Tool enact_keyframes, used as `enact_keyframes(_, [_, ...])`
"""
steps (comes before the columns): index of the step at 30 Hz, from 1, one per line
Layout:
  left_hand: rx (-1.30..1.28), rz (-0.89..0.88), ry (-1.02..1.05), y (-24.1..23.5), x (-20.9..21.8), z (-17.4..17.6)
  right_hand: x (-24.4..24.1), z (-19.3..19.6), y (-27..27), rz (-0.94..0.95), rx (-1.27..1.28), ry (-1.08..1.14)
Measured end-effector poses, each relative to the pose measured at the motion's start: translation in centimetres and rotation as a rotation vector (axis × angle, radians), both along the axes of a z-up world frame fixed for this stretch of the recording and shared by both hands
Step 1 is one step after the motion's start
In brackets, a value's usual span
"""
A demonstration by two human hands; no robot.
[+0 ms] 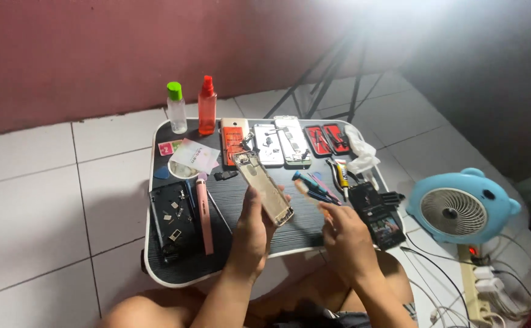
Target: The person cleans the back of a disassembled smartphone using a pink electric cleaning tool. They move the tool along the edges and surface of the phone's back cover while it rests on a workbench.
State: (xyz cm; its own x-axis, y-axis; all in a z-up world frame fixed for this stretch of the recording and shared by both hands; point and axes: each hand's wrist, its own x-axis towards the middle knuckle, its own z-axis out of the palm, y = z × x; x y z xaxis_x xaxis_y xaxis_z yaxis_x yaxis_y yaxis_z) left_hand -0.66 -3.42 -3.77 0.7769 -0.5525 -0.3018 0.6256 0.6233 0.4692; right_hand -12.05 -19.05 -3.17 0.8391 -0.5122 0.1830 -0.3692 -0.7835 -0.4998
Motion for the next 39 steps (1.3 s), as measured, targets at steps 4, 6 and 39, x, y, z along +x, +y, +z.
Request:
enact_keyframes(4, [0.184,-0.057,-0.337,1.9,-0.8,1.0,-0.2,-1.7,-0.7,0.000,-0.050,0.013])
enact_keyframes(6, [0.372,-0.094,-0.388,2.2,-0.8,1.3,0.1,-3.4,-1.9,0.046,-0.286,-0.051])
enact_keyframes(39, [1.813,-0.394,-1.996,0.2,2.1,-2.0,-3.1,-2.4,-6.7,0.117,-0.321,-0.652])
